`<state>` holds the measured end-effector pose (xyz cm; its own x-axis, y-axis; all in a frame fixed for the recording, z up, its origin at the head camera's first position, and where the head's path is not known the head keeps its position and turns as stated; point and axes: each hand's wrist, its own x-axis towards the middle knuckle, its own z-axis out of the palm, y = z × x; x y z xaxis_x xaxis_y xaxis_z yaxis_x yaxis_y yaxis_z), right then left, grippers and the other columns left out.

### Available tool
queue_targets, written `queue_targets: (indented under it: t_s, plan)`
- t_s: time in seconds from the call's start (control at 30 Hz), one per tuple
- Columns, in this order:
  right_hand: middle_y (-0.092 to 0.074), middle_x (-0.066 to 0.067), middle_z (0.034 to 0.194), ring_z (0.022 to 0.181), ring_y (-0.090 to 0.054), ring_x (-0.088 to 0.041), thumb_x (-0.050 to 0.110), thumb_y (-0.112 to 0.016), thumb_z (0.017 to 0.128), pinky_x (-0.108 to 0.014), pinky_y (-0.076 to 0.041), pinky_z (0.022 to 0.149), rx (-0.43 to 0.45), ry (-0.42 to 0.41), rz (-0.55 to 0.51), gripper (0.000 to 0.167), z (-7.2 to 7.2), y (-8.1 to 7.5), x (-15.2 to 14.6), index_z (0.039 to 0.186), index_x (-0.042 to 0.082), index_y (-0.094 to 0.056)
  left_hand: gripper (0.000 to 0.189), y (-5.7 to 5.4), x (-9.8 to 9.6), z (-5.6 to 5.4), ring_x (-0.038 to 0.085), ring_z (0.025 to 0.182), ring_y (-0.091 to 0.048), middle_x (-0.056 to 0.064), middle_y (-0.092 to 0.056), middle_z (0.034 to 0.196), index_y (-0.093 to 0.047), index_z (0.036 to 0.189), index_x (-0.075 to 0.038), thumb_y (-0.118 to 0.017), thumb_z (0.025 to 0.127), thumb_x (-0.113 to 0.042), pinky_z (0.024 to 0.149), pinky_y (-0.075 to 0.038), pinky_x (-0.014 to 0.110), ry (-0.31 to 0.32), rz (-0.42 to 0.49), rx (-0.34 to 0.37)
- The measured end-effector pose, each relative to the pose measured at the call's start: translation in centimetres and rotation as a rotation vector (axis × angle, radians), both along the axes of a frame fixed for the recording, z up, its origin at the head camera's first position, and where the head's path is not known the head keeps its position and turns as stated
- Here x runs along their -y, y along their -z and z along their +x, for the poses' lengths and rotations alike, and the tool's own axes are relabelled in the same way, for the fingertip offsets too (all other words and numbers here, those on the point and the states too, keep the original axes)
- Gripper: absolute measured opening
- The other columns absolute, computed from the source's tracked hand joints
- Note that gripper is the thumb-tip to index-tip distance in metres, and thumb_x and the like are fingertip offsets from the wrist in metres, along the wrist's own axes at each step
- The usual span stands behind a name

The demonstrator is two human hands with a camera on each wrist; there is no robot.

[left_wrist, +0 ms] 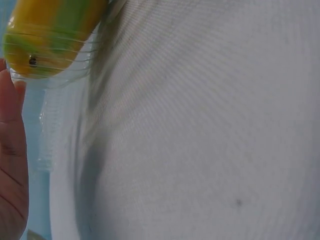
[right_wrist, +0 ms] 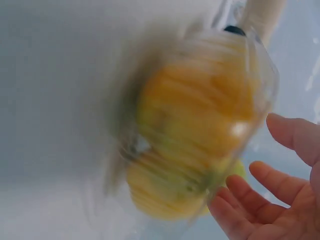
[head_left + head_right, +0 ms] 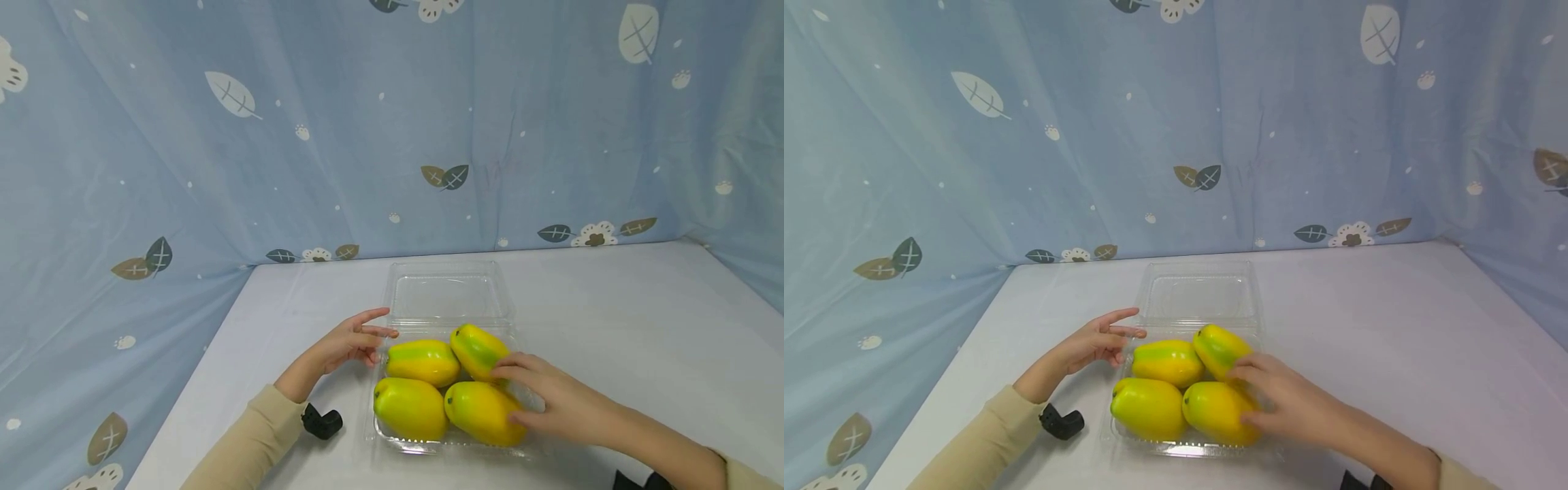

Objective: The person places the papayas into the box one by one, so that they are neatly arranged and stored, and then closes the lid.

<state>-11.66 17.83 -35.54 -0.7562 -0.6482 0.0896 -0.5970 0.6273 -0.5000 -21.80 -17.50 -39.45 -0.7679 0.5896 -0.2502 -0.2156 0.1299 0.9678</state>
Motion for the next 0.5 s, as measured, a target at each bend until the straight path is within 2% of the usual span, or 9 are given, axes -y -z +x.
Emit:
queue_targets:
  t_s: [0.13,0.3,0.37,0.5]
  plan:
    - [-0.053,-0.006,0.122,0.108,-0.052,-0.028,0.019,-0.069,0.079,-0.043,-0.047,0.085,-0.085,0.049,-0.042,0.041,-0.7,-0.9,-0.4,0.117,0.010,-0.058,0.068,0.3,0.3,-0.1,0.010,0.062,-0.060,0.020,-0.049,0.132,-0.018,0.146,-0.014,-0.053,0.088,-0.011,0.063,-0.051,0.023,-0.014,-0.040,-0.016]
    - [-0.055,-0.013,0.118,0.102,-0.057,-0.033,0.009,-0.070,0.078,-0.043,-0.049,0.080,-0.154,0.130,-0.170,0.042,-2.7,-1.4,-1.1,0.117,0.003,-0.057,0.069,0.5,0.5,-0.4,0.011,0.063,-0.060,0.018,-0.051,0.130,-0.017,0.147,-0.016,-0.053,0.089,-0.013,0.064,-0.051,0.024,-0.060,-0.066,-0.024]
    - [-0.054,-0.017,0.118,0.100,-0.057,-0.036,0.007,-0.069,0.079,-0.044,-0.049,0.079,-0.141,0.166,-0.215,0.044,-3.6,-1.4,-1.4,0.119,-0.001,-0.054,0.069,0.5,0.3,-0.6,0.012,0.066,-0.060,0.018,-0.051,0.128,-0.016,0.147,-0.016,-0.053,0.089,-0.015,0.065,-0.051,0.024,-0.103,-0.077,-0.023]
    - [-0.048,-0.026,0.124,0.105,-0.054,-0.043,0.011,-0.065,0.083,-0.048,-0.045,0.085,-0.035,0.272,-0.264,0.050,-5.3,-1.1,-1.7,0.126,-0.006,-0.046,0.070,0.2,-0.5,-1.1,0.012,0.074,-0.061,0.019,-0.050,0.128,-0.014,0.147,-0.015,-0.055,0.090,-0.023,0.069,-0.051,0.024,-0.182,-0.106,-0.029]
